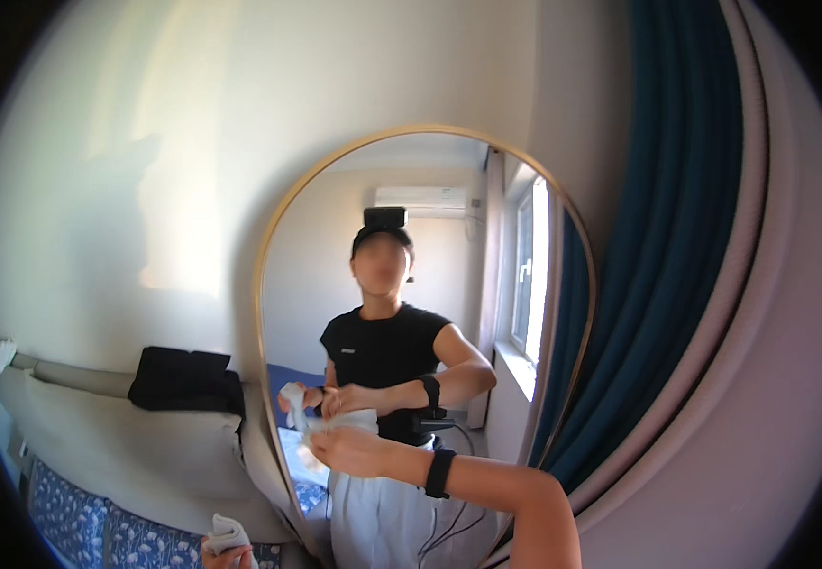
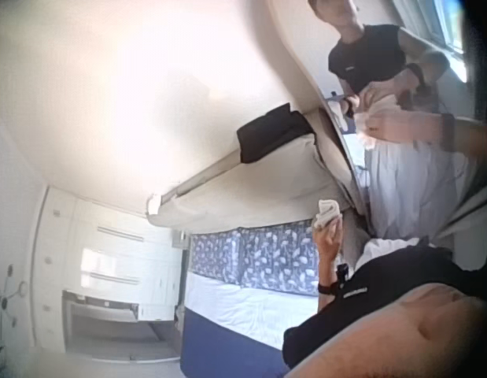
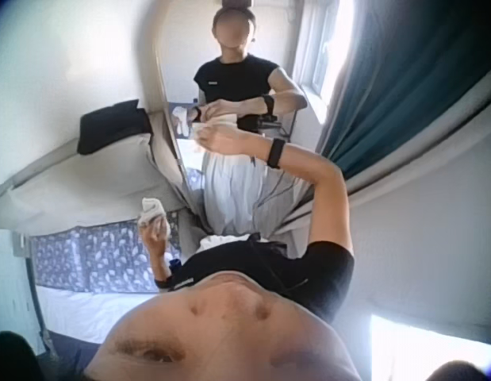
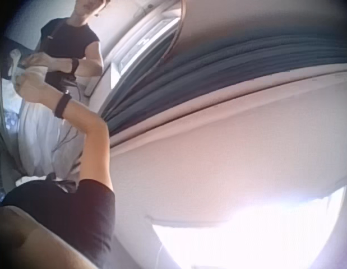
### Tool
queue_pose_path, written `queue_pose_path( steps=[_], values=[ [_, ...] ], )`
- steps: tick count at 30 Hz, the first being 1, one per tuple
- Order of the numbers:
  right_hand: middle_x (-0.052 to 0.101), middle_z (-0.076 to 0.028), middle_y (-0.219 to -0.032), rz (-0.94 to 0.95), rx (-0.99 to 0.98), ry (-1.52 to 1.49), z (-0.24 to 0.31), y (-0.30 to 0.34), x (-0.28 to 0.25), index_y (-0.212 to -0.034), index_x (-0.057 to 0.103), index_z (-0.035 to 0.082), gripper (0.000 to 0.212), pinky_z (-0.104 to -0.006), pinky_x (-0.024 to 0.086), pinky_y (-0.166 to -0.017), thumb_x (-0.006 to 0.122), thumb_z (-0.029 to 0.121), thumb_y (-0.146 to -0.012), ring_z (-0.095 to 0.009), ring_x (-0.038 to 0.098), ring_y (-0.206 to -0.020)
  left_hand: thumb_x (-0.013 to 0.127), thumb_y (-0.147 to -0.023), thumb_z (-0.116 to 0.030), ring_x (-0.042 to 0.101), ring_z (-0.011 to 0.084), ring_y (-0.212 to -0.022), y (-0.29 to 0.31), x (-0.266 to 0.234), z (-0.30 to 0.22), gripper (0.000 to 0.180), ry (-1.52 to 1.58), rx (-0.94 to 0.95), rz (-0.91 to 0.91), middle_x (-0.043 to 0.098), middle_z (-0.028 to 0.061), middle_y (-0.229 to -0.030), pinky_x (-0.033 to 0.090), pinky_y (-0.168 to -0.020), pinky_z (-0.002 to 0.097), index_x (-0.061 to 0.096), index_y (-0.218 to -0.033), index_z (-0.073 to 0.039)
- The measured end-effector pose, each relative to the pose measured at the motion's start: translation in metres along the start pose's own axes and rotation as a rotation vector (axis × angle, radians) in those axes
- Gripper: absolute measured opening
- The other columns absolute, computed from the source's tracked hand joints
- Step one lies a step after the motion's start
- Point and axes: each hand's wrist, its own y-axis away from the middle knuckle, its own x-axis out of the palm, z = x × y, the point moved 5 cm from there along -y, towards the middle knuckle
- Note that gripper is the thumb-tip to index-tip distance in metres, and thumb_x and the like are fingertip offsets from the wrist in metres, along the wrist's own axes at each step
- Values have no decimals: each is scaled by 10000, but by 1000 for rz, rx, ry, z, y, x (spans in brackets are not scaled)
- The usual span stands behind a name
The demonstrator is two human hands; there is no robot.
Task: The person wipes the surface and the gold-colored frame of a large oval mirror using a white cloth.
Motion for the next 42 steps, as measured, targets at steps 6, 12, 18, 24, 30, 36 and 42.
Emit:
queue_pose_path(
  steps=[6, 12, 18, 24, 30, 36, 42],
  values=[
    [558, -148, -894, -988, 622, 361, -79, 58, -189, -1118, 601, 34, 479, -354, 470, -636, 531, -112, -667, -279, 538, -718, 655, -808, -112, 588, 273, -923, 26, 12, 53, 154, -25, -99, 23, 646, 142, -969, 453, -839, 362, 675, -924, -13],
    [561, -171, -928, -1331, 935, 751, -134, 143, -279, -1034, 645, 36, 309, -348, 483, -719, 509, -63, -774, -324, 583, -815, 643, -821, -113, 585, 244, -942, -3, 21, 26, 152, -37, -72, 61, 646, 128, -972, 440, -870, 347, 677, -933, -17],
    [547, -193, -976, -1322, 1145, 698, -174, 187, -270, -1036, 631, 12, 288, -386, 461, -792, 505, -21, -780, -336, 563, -880, 654, -802, -87, 580, 265, -944, -8, 16, 19, 114, 11, -10, -13, 656, 129, -953, 426, -876, 365, 686, -894, -29],
    [559, -152, -892, -1265, 911, 685, -171, 111, -265, -1022, 624, 1, 291, -379, 457, -706, 548, -3, -741, -310, 556, -812, 665, -788, -96, 561, 292, -983, 9, 6, 33, 126, -112, -9, 19, 656, 128, -967, 407, -910, 377, 692, -898, -38],
    [555, -141, -883, -927, 518, 540, -149, -10, -184, -987, 578, 5, 419, -398, 446, -702, 545, -39, -572, -323, 537, -836, 657, -794, -118, 560, 306, -991, 1, 10, 43, 137, -125, -57, 134, 653, 134, -971, 411, -912, 396, 692, -899, -37],
    [492, -75, -816, -431, 99, 249, -47, -56, -53, -761, 606, -3, 246, -337, 397, -699, 568, 189, -611, -241, 490, -802, 665, -783, -50, 583, 278, -951, -11, 22, 8, 130, -59, 152, 81, 652, 134, -972, 438, -875, 367, 689, -908, -24],
    [517, -40, -835, -299, 20, 263, 10, 16, 9, -632, 618, 84, 130, -338, 401, -829, 561, 192, -676, -210, 500, -863, 660, -764, 39, 573, 232, -975, 11, 40, 48, 175, 199, -15, 129, 633, 128, -1008, 444, -871, 328, 679, -936, 7]
  ],
)
